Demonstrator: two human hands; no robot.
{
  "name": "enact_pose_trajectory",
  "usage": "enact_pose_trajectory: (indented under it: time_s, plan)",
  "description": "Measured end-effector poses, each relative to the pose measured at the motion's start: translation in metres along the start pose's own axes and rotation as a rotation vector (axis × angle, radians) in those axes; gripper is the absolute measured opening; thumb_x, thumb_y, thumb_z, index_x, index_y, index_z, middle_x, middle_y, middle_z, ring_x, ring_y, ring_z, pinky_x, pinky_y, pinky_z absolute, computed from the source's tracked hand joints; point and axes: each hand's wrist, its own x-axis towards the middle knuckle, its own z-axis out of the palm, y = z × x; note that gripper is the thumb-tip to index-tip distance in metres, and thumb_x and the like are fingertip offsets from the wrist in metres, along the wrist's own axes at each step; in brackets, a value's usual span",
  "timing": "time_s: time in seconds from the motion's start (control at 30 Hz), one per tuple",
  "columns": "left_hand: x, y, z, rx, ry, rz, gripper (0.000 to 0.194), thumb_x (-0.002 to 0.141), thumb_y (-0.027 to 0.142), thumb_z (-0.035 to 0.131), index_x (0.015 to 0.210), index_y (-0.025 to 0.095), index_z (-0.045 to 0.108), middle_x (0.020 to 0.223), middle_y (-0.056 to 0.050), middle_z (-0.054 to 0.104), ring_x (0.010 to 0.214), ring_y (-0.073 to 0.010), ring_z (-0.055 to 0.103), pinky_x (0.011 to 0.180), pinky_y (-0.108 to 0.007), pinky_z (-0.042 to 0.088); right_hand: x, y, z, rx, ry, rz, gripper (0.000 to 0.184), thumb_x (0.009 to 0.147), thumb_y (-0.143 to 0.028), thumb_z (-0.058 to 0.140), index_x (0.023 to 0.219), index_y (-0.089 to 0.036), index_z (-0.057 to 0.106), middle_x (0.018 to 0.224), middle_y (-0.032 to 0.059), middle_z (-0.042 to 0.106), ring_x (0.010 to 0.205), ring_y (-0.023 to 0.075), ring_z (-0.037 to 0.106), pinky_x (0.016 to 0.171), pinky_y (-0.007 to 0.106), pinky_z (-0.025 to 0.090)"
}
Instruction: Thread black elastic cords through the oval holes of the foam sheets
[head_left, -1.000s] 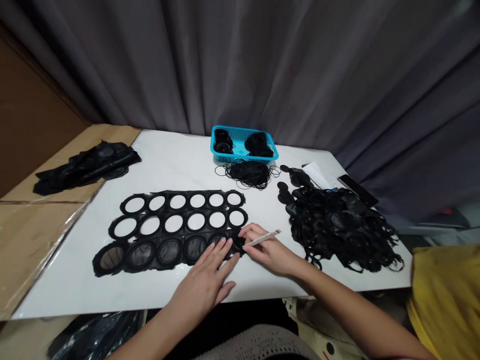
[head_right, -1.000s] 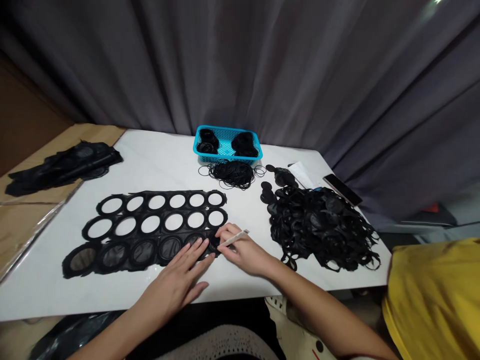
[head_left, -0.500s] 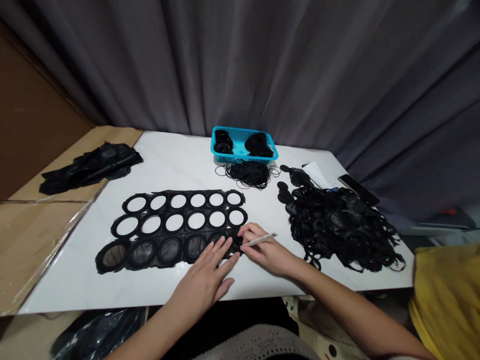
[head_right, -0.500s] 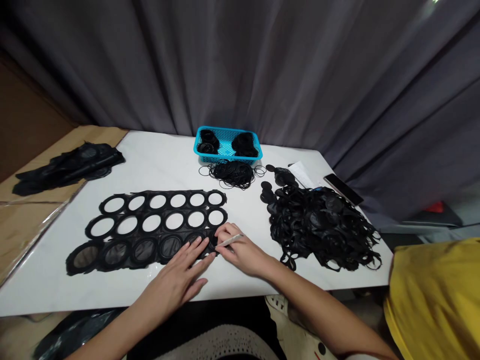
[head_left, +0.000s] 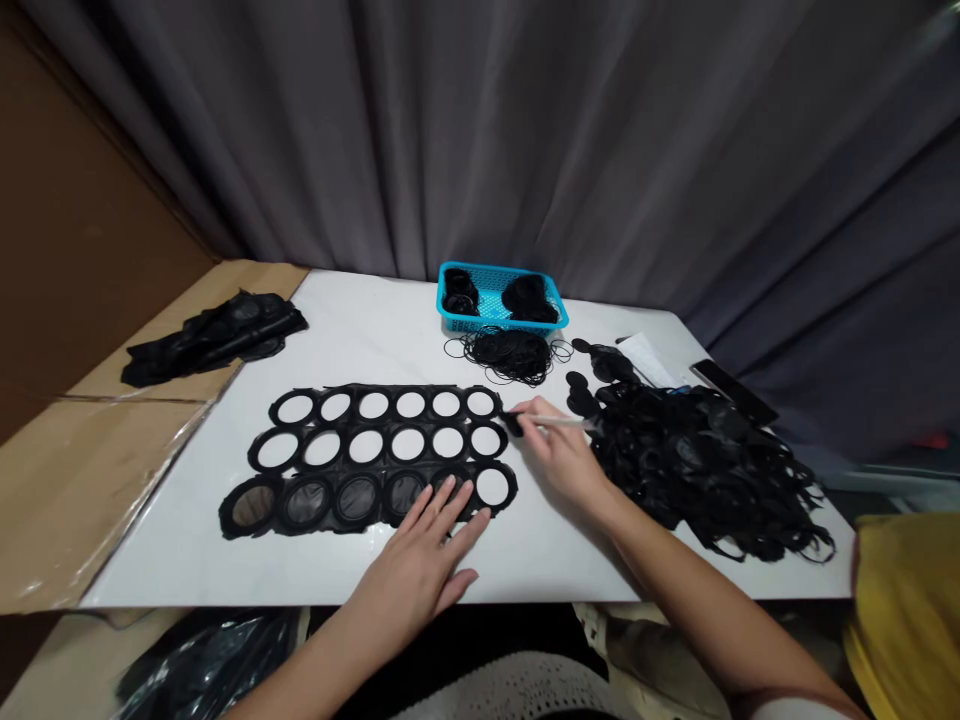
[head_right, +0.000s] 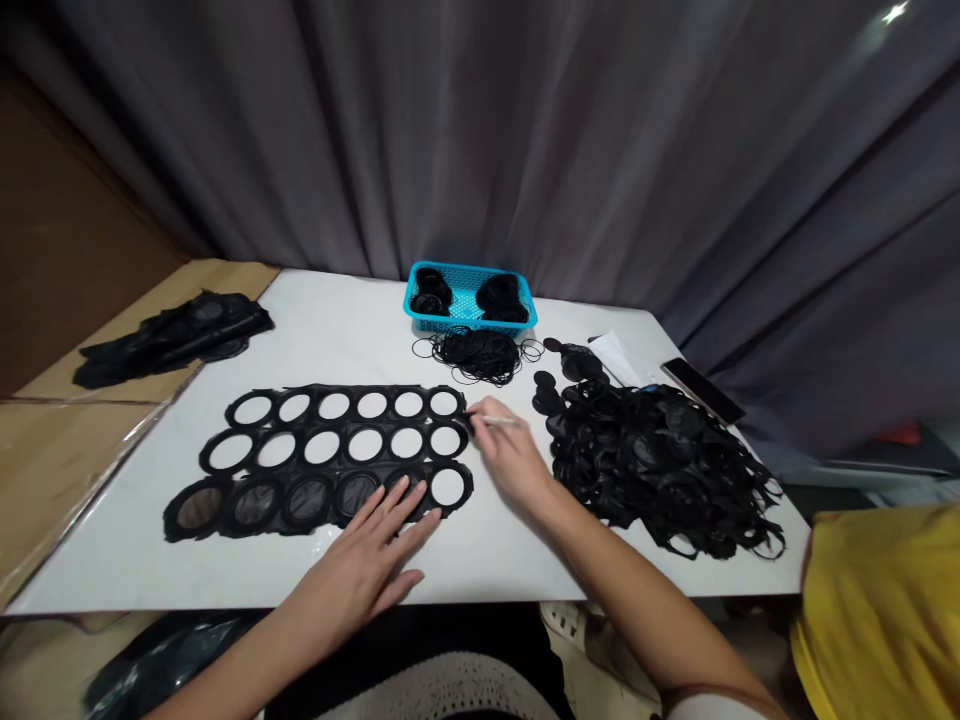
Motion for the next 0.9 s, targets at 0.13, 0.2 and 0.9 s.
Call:
enact_pose_trajectory:
  time_s: [0.13, 0.2, 0.9]
  plan:
    - [-0.02, 0.0, -0.001, 0.059, 0.1, -0.082, 0.053, 0.099, 0.03, 0.053, 0.148, 0.014, 0.041, 0.153, -0.016, 0.044, 0.143, -0.0295, 0.039, 0.113, -0.047, 0.04, -0.009, -0.021, 0.03, 0.107, -0.324, -0.225, 0.016, 0.102, -0.021, 0.04, 0.105, -0.021, 0.055, 0.101, 0.0072, 0.062, 0.097, 0.0208, 0.058, 0.087, 0.035, 0.048]
    - [-0.029, 0.0, 0.0, 0.068, 0.1, -0.099, 0.048, 0.099, 0.028, 0.052, 0.144, 0.016, 0.045, 0.153, -0.016, 0.044, 0.142, -0.03, 0.041, 0.111, -0.048, 0.042, -0.017, -0.026, 0.041, 0.139, -0.424, -0.251, 0.013, 0.101, -0.021, 0.042, 0.103, -0.022, 0.055, 0.103, 0.0074, 0.061, 0.099, 0.0207, 0.057, 0.088, 0.035, 0.048]
    - [-0.033, 0.002, 0.002, 0.072, 0.105, -0.125, 0.048, 0.098, 0.026, 0.053, 0.145, 0.016, 0.046, 0.154, -0.014, 0.043, 0.143, -0.0293, 0.039, 0.112, -0.047, 0.042, -0.026, -0.033, 0.046, 0.159, -0.48, -0.138, 0.013, 0.097, -0.02, 0.055, 0.084, -0.021, 0.053, 0.113, 0.0044, 0.054, 0.103, 0.0187, 0.052, 0.092, 0.034, 0.043]
